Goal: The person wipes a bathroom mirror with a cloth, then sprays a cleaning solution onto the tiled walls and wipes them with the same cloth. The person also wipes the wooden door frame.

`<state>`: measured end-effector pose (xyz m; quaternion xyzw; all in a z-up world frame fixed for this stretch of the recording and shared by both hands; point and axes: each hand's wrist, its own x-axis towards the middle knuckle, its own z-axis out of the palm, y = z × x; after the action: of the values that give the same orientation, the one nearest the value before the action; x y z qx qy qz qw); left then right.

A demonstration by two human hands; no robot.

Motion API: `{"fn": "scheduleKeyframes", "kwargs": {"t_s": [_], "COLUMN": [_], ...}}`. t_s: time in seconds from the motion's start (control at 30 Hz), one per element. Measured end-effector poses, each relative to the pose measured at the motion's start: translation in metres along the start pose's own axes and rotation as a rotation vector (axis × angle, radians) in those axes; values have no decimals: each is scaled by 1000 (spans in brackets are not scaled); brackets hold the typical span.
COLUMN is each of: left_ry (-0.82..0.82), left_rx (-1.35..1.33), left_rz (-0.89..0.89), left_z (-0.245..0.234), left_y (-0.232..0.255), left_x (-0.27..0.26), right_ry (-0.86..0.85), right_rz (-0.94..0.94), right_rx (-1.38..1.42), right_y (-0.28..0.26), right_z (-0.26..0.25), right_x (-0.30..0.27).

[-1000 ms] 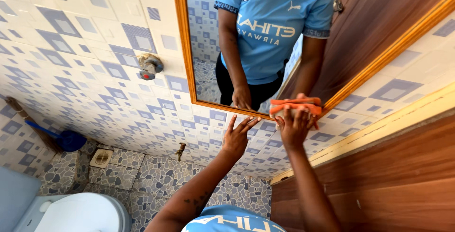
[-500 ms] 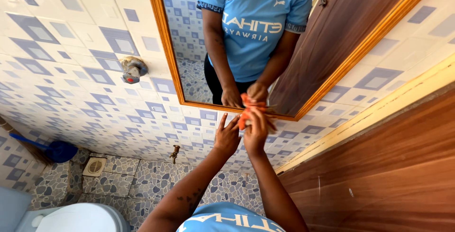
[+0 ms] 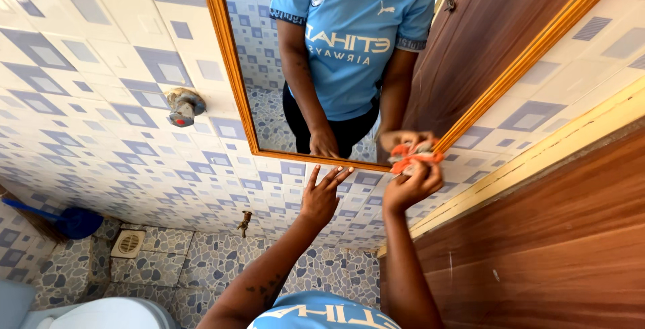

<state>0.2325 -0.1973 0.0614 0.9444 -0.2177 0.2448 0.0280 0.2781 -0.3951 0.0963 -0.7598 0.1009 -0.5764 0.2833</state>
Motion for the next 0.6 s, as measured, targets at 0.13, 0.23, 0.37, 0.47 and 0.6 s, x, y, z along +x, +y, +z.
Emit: {"fn": "scheduleKeyframes", "kwargs": {"t_s": [0.13,0.23,0.37,0.47,0.6], "left_ry": [-240,-251,-144,-69,35], "left_rx": [-38,-91,-110,-127,-77], "left_rz": [13,-26,-204,-246,-270], "left_z": [-7,-12,-14,-9,-9], "left_y": [-1,-8,-22,-26,-30], "left_x": [-2,-10,-33,-41,-33], "right_ry": [-72,-76,-66,-82,-32], "right_rz": [0,7,-5,32,-19], "right_rx": [-108,-133,-125,-134,-91], "right_y": [0,-11,-19,-21,-21], "right_z": [-6,-6,-9,-9,3], "right_x": [-40,-39,-32,-37,-39]}}
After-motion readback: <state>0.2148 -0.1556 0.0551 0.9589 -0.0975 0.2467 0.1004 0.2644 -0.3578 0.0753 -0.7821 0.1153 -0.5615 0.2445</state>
